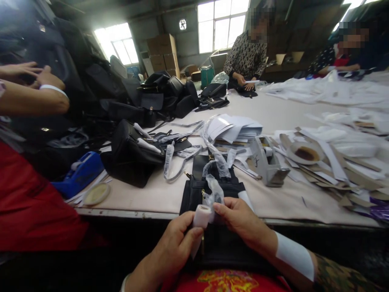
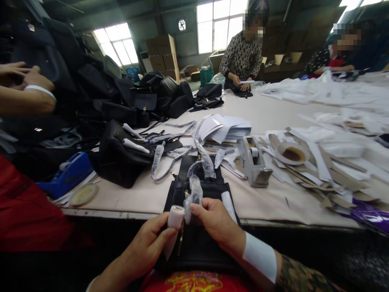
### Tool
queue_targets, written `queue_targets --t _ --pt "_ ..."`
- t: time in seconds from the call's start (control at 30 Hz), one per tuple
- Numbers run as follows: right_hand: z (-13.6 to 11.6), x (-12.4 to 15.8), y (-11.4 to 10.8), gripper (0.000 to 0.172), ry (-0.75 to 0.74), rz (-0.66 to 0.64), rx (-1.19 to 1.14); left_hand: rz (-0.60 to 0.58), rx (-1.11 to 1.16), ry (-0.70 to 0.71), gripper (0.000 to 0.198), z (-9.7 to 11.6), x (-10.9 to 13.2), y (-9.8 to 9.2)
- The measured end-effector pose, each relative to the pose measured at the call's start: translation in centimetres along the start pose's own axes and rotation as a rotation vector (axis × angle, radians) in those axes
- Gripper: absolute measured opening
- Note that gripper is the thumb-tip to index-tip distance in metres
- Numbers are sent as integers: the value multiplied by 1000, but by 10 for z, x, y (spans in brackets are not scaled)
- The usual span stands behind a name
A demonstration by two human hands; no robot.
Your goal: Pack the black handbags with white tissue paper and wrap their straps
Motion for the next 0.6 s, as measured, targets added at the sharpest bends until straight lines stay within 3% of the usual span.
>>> queue_targets --t 0.17,0.3,0.6 --pt "-17 2 7 57 -53 -87 -72 -28 31 76 19 21 7 1" --pt "-15 6 16 50 -57 -83 32 64 60 68 20 30 6 -3" --pt "0 14 29 36 -99 -83 194 392 262 -209 22 -18 8 9"
Point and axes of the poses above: each hand's wrist, its own x-axis away from the middle knuckle, its own y-axis out of the palm, z = x × y, the point moved 7 cm from there along -x, towards the middle knuckle, and after that the axes turned 7 degrees about x, right-handed, at the moved point
